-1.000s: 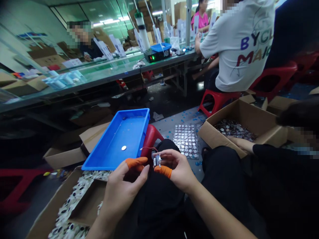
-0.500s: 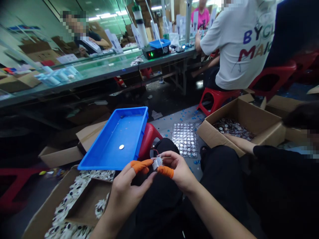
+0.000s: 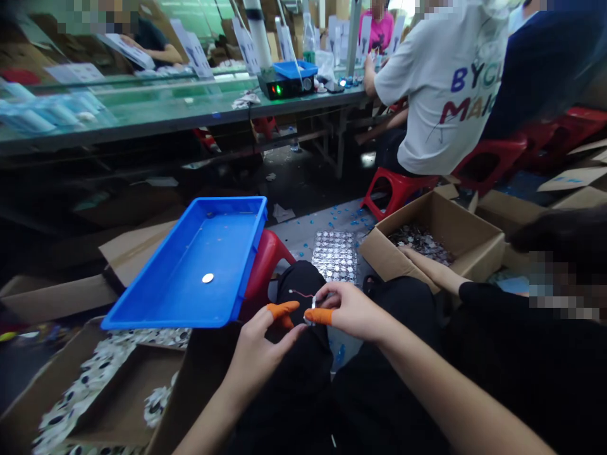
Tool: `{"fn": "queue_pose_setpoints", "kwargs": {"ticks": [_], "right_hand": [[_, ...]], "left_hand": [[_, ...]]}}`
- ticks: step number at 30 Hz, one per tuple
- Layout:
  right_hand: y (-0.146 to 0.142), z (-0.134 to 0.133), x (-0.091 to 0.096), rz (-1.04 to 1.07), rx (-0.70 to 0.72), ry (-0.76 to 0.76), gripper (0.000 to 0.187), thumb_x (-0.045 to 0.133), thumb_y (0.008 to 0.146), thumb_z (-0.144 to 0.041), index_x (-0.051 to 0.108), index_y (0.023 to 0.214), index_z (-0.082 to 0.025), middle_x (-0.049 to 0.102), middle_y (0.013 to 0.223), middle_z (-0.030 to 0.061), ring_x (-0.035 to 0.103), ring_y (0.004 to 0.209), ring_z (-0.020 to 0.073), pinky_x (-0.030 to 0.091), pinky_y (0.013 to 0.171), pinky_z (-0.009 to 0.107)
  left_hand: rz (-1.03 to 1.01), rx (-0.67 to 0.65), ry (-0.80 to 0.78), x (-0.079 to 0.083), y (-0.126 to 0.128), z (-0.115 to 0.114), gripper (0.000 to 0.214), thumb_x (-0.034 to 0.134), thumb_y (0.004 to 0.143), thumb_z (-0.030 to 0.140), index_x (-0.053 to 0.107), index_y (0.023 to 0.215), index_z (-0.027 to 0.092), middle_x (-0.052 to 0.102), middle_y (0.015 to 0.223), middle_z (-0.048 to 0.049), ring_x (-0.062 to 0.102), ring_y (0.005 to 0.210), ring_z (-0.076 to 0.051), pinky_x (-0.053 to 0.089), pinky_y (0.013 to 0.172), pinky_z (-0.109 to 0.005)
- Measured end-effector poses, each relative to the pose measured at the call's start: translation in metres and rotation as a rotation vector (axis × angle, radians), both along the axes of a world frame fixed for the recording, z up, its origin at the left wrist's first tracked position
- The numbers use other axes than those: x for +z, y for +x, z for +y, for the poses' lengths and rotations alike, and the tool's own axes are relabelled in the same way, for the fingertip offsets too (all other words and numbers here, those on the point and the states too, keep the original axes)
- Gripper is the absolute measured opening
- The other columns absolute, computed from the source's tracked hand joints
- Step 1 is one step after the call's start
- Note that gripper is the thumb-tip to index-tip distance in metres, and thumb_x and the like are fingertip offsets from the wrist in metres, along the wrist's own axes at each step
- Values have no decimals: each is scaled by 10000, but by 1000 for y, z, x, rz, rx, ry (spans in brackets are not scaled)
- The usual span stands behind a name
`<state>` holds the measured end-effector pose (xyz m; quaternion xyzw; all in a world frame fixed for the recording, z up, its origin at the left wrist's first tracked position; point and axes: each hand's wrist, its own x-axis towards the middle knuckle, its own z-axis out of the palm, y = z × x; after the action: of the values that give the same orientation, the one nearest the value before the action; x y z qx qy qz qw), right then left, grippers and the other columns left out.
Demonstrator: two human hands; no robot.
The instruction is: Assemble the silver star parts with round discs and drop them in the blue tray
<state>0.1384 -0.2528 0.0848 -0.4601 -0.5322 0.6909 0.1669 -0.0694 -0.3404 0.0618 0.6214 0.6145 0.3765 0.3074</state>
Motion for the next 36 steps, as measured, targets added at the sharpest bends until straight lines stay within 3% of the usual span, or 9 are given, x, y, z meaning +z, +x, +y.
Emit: {"fn": "queue_pose_setpoints", "kwargs": {"ticks": [4, 9, 12, 17, 22, 26, 29, 33, 36], "right_hand": [[29, 43, 13, -389, 156, 73, 479, 919, 570, -459, 686, 857, -154, 713, 652, 30, 569, 516, 123, 386, 466, 216], [54, 82, 9, -434, 56, 103, 389, 895, 598, -462, 734, 783, -161, 723, 686, 49, 599, 537, 128, 405, 454, 210], [59, 90, -13, -363, -23, 76, 384, 869, 648, -455, 750, 857, -156, 736, 740, 58, 622, 566, 121, 410, 454, 187], [56, 103, -73, -380, -232, 71, 390, 892, 624, -388, 744, 875, -128, 742, 734, 68, 638, 588, 143, 449, 484, 205], [42, 145, -117, -361, -373, 161, 382, 894, 614, -354, 728, 844, -98, 743, 732, 88, 641, 630, 168, 477, 537, 236], [32, 193, -135, -335, -458, 183, 376, 877, 624, -317, 736, 884, -86, 750, 747, 99, 660, 658, 182, 477, 571, 244], [27, 224, -153, -325, -489, 155, 346, 862, 628, -306, 742, 863, -83, 747, 726, 106, 659, 634, 195, 475, 563, 263], [24, 251, -173, -249, -489, 122, 413, 885, 592, -326, 748, 904, -93, 770, 836, 129, 700, 739, 227, 515, 646, 281], [30, 264, -175, -202, -494, 102, 498, 893, 586, -395, 742, 961, -106, 772, 943, 155, 717, 852, 270, 538, 720, 313]], "left_hand": [[-54, -61, -29, -15, 22, 5, 265, 652, 925, 372, 688, 1144, 227, 620, 851, -21, 621, 790, -172, 515, 749, -314], [-128, -202, -12, -23, 35, 11, 242, 574, 961, 339, 687, 1135, 215, 617, 824, -27, 632, 763, -171, 515, 715, -306], [-118, -225, -19, -28, 32, 15, 235, 565, 959, 323, 690, 1137, 233, 620, 818, -24, 640, 758, -175, 522, 712, -308], [-89, -200, -55, -28, 18, 26, 220, 561, 951, 292, 701, 1112, 236, 646, 843, -33, 662, 787, -178, 549, 747, -309], [-48, -131, -81, -14, 5, 52, 221, 574, 944, 285, 703, 1120, 249, 669, 864, -32, 673, 801, -172, 564, 763, -300], [1, -79, -100, 5, 0, 90, 222, 580, 940, 314, 705, 1111, 249, 698, 928, -43, 687, 863, -187, 578, 809, -323], [14, -25, -160, 7, 4, 126, 236, 576, 946, 350, 702, 1122, 258, 715, 1047, -47, 686, 976, -199, 569, 895, -352], [37, -53, -279, -22, 21, 195, 294, 558, 959, 353, 669, 1209, 244, 694, 1189, -56, 665, 1078, -190, 539, 968, -337], [275, -114, -343, -60, 32, 275, 390, 580, 949, 344, 613, 1308, 196, 649, 1275, -102, 641, 1128, -214, 517, 993, -336]]}}
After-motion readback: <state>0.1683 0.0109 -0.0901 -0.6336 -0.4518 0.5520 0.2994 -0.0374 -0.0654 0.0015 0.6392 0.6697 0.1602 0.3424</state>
